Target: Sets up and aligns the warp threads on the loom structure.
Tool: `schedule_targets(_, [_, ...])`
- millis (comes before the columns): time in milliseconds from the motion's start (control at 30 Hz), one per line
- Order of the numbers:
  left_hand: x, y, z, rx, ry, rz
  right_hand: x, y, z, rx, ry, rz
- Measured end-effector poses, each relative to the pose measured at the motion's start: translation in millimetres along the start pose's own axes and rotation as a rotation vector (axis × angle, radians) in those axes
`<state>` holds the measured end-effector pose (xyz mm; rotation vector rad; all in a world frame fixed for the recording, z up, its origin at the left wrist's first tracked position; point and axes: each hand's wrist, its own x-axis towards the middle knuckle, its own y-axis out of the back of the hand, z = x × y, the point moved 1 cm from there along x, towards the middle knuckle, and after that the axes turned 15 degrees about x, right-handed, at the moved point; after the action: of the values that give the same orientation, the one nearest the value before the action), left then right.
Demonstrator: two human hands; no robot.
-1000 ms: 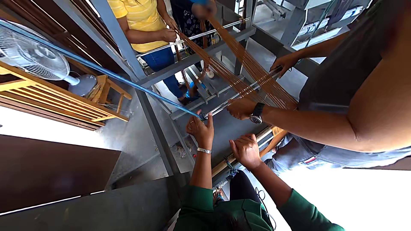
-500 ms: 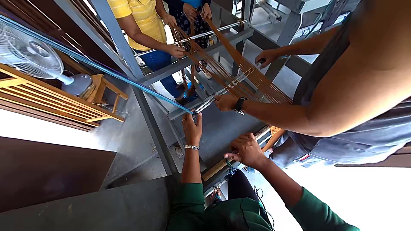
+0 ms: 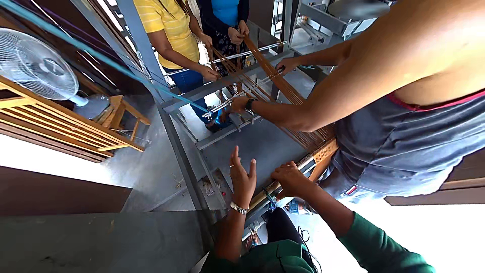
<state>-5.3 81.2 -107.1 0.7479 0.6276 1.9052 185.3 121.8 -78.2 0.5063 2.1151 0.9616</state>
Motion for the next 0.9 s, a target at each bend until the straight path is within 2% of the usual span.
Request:
schedule_targets(167, [-55.3, 20.9, -9.5, 0.253, -0.153, -0.04, 3.5, -7.1, 1.2, -0.029, -0.006, 0.025])
schedule_targets(333, [-104.2, 28.3, -39.8, 0.377, -0.274, -0.102, 0.7, -11.1, 2.8, -0.04, 0.011, 0.058])
schedule_targets(433, [-116.8, 20.2, -60.0, 0.419, -0.369, -0.062, -1.7, -12.6, -0.6, -0.079, -0.036, 0.08])
schedule_targets(500, [-115.9, 19.1, -60.9, 0.455, -0.373, -0.061, -3.3, -14.9, -6.4, -0.106, -0.092, 0.103])
schedule_targets(567, [-110.5, 24.4, -54.2, 0.5, -0.318, -0.194, -5.5, -16.9, -11.9, -0.114, -0.144, 0.11])
schedule_targets(667, [-93.4, 38.8, -38.5, 0.584, -0.17, -0.553, -7.5, -15.8, -16.1, -0.086, -0.168, 0.113])
schedule_targets(733, [-86.6, 43.2, -33.0, 0.623, -0.139, -0.673, -7.8, -17.3, -16.3, -0.046, -0.157, 0.115])
schedule_targets(833, [-83.8, 42.2, -30.5, 0.649, -0.143, -0.698, -6.5, -17.2, -16.7, -0.063, -0.152, 0.115])
schedule_targets(900, [-88.3, 39.6, -34.2, 0.626, -0.198, -0.617, -6.6, -17.7, -16.2, -0.074, -0.143, 0.128])
